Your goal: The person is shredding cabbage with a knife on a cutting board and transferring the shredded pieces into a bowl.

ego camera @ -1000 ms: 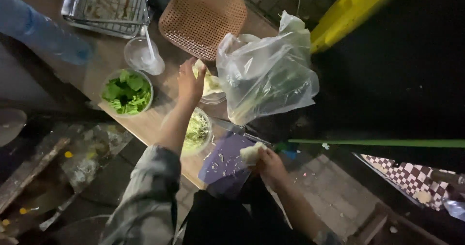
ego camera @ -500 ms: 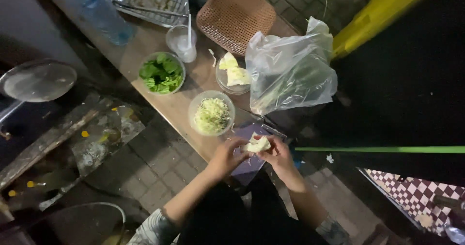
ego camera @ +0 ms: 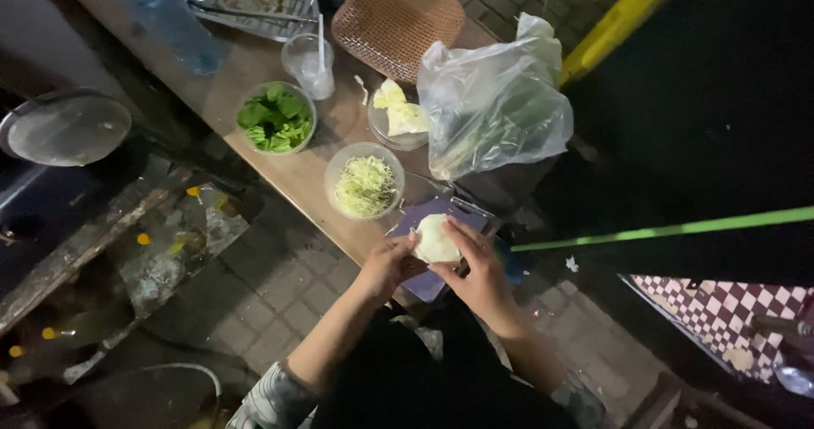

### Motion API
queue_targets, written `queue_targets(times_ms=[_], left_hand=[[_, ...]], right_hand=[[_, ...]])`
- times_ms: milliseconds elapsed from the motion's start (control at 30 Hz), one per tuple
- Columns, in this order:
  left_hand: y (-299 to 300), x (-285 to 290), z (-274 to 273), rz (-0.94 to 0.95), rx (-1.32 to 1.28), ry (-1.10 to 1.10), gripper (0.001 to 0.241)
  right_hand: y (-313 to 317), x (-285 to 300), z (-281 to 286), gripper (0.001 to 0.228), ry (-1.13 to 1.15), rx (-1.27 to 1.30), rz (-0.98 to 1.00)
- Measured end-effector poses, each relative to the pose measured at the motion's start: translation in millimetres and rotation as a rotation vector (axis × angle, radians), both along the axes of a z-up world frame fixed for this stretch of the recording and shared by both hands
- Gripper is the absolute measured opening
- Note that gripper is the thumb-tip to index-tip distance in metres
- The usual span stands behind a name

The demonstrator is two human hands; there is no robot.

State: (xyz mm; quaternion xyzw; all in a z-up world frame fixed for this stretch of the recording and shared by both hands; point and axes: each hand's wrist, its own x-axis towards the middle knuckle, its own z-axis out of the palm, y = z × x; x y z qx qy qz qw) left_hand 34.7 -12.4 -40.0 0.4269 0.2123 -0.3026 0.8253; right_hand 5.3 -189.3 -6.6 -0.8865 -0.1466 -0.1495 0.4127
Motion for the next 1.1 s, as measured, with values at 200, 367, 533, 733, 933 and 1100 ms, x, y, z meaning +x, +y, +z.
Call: queue_targets(times_ms=[200,367,533,733,933,1100], left_hand=[[-0.4,-2.4,-17.9,-0.026,-0.098,-0.018,0.039],[-12.1,-13.4,-6.3,0.004,-0.136,-0.156,0.036],[-28.1,-18.2,-12.0,0.032,-0.094,-0.397,0.03],[-42.1,-17.0,-2.9,-0.01,0.036,-0.529,0.026],[-74.5,-16.9,10.1,0.069,0.022,-0.459,0.031],[-93.5,-24.3,12.0,0.214,-0.042,-0.082,0.061]], right_hand=[[-11.5,-2.9,-1.3,0.058,0.019,0.089,-0.099],[-17.0,-10.2,7.0,0.045,-0.027,0.083,-0.19],[-19.3,-13.3,16.9,0.055,-0.046,0.144,-0.134],[-46.6,-5.0,6.5,0.076,0.211,0.109,-0.031],[-72.6,12.5,-0.9,0.075,0.242,0.138,-0.025],[-92.4,26.5,-51.3,0.078,0.132,-0.124,0.143]])
